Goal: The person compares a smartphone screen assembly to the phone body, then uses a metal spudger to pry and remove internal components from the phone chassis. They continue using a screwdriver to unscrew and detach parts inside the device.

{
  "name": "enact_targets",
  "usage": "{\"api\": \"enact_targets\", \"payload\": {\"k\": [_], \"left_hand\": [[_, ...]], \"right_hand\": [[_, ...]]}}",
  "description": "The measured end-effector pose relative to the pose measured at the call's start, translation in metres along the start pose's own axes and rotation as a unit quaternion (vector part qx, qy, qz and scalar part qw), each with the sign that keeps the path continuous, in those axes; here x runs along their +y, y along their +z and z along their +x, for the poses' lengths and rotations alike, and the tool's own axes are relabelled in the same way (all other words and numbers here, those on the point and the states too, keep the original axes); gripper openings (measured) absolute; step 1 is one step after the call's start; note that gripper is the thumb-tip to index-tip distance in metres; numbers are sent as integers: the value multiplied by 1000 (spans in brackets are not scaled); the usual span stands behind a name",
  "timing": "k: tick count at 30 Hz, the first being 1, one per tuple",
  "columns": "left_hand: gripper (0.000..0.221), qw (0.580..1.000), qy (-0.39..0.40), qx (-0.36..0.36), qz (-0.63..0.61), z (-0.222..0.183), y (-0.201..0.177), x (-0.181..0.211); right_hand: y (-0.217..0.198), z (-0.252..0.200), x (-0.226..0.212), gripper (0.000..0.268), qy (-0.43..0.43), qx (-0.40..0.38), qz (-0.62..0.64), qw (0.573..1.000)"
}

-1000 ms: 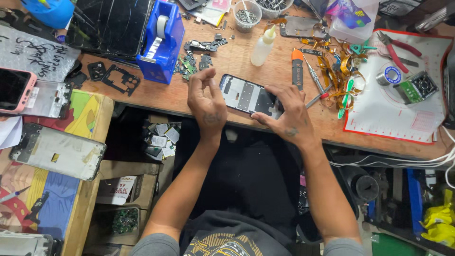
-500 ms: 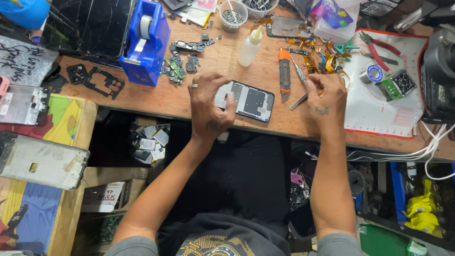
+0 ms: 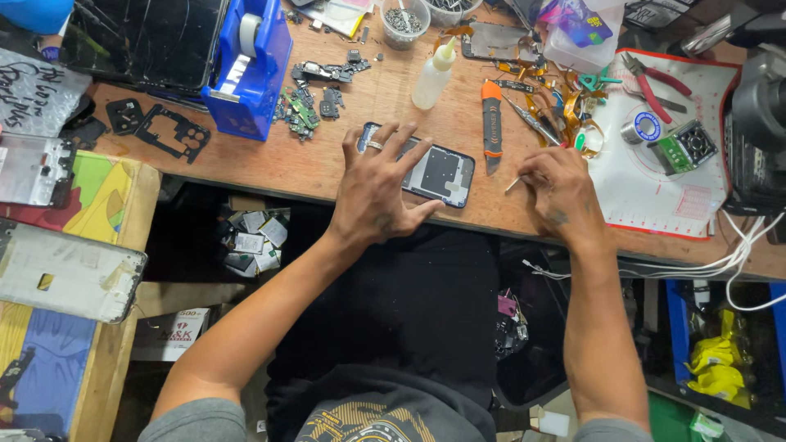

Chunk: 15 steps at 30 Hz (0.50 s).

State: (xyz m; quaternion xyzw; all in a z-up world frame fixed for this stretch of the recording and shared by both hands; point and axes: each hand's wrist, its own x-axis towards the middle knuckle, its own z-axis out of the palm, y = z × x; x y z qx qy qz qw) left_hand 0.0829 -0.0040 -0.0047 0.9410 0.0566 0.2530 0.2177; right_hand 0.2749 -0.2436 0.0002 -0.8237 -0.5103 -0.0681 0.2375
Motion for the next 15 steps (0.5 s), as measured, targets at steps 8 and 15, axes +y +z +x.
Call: {"api": "enact_targets", "payload": {"k": [8,15], "left_hand": [[80,999,-30,24,-1,-3,2,4],[72,999,-13,48,-16,-3,0,0]], "right_hand": [[6,1,-1,9,-45,91,83,991],[22,-23,-23,12,41,199,397,895]]}}
